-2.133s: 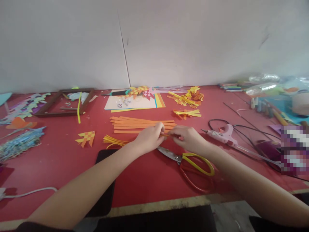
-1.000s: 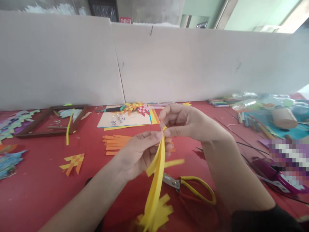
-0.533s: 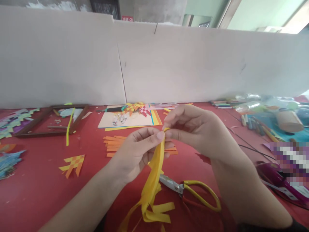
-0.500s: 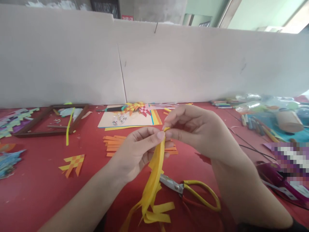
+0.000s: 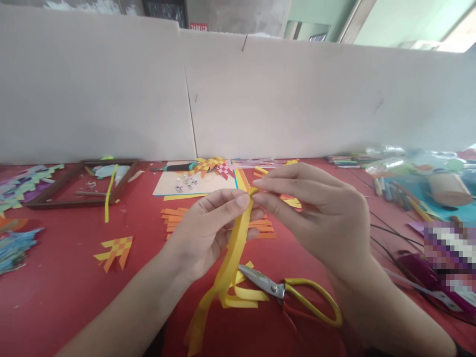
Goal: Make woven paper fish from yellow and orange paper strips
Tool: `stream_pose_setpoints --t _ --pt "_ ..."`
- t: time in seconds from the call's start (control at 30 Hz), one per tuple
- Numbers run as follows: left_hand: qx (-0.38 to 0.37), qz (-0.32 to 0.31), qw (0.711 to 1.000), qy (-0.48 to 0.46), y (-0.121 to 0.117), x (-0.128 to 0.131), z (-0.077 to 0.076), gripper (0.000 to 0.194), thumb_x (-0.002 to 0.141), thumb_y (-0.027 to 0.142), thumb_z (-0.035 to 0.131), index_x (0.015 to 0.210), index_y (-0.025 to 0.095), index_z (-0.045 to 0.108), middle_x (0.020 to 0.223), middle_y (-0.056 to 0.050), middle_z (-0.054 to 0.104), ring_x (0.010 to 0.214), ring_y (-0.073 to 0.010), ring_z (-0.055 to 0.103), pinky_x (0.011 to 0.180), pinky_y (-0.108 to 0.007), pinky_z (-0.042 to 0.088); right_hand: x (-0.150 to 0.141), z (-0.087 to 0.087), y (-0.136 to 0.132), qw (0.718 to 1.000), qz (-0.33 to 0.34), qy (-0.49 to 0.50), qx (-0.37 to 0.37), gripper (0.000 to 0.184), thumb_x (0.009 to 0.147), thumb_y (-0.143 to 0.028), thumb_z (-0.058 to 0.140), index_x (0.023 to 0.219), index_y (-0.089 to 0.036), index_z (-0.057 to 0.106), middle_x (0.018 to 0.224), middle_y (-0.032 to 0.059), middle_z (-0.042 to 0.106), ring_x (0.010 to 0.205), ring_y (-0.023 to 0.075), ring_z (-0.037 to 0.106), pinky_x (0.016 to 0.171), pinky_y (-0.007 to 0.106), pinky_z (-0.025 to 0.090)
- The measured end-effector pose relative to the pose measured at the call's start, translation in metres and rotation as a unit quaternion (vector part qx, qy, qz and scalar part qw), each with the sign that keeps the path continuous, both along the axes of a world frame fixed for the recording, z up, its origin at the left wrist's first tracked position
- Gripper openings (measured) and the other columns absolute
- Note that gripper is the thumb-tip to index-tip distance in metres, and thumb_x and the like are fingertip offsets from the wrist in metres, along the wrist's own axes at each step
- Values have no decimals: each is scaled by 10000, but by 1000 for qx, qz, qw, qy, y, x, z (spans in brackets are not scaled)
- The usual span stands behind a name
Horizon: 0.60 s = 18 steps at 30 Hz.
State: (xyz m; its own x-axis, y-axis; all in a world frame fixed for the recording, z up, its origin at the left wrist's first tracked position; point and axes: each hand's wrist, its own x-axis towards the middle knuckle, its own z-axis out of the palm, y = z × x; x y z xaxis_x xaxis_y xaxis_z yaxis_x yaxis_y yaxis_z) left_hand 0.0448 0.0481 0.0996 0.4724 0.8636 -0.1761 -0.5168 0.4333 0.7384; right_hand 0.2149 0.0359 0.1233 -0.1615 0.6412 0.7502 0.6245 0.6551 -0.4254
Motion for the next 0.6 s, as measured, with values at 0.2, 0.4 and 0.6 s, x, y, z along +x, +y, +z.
stream_pose_setpoints --t 0.2,0.4,0.6 --pt "-1 4 1000 -7 -2 0 1 152 731 249 797 787 160 687 743 1 712 710 -124 694 622 -220 614 -3 1 -7 995 -38 -59 73 153 852 -183 668 929 -290 744 905 15 735 792 183 701 717 339 605" --pt "7 11 1000 -13 -5 0 3 136 723 239 806 761 166 696 736 17 705 770 -126 699 624 -206 616 -4 4 -9 987 -38 -79 131 189 834 -118 674 945 -264 722 915 22 746 819 166 702 749 308 593" --pt "23 -4 1000 -19 -5 0 2 121 739 256 795 755 179 703 736 22 706 767 -110 689 633 -196 612 -6 6 -12 989 -27 -65 127 206 830 -93 663 883 -287 709 875 8 737 745 157 689 690 305 583"
